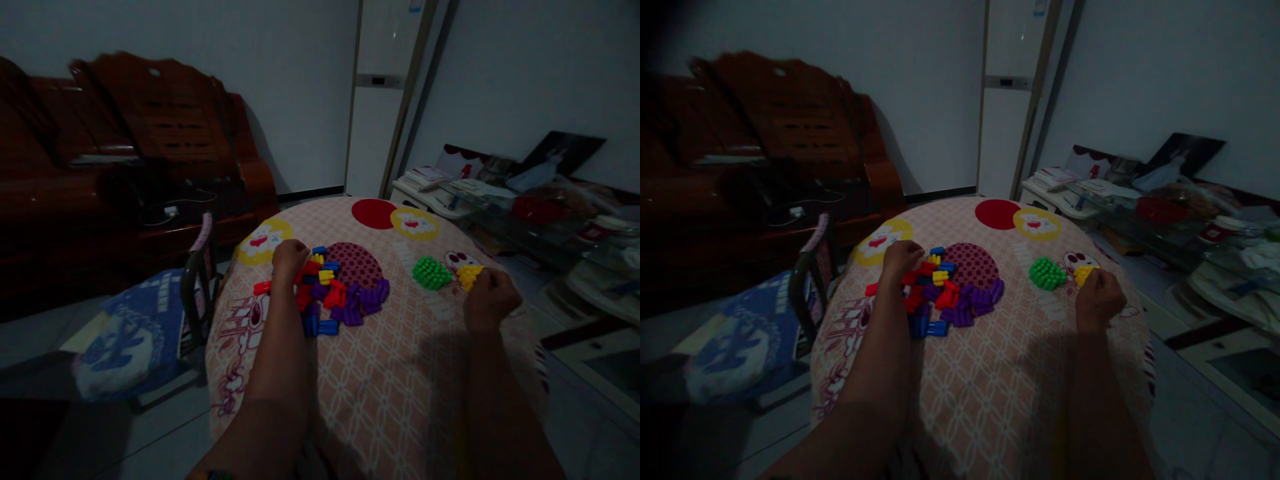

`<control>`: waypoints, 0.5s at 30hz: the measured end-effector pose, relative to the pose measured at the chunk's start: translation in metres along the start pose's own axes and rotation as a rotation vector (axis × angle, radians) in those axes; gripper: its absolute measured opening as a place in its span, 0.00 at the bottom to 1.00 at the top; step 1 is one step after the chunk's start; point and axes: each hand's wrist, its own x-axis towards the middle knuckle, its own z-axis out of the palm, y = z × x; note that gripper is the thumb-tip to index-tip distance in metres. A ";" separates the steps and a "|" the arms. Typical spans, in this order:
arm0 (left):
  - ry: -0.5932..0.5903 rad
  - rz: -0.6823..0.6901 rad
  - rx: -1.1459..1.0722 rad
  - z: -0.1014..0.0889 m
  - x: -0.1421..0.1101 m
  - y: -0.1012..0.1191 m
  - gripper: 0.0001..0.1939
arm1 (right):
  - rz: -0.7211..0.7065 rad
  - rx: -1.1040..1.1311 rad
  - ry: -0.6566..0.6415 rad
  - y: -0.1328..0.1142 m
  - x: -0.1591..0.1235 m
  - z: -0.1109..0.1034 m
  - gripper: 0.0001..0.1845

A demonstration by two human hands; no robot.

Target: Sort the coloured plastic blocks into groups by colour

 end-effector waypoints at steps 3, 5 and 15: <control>-0.071 -0.002 0.059 0.014 -0.002 0.008 0.12 | -0.019 0.018 -0.021 -0.003 -0.004 0.002 0.16; -0.097 0.001 0.094 0.022 -0.003 0.014 0.16 | -0.024 0.026 -0.038 -0.004 -0.005 0.004 0.15; -0.033 0.170 -0.097 0.015 -0.001 0.035 0.13 | -0.080 0.242 -0.298 -0.061 -0.027 0.009 0.15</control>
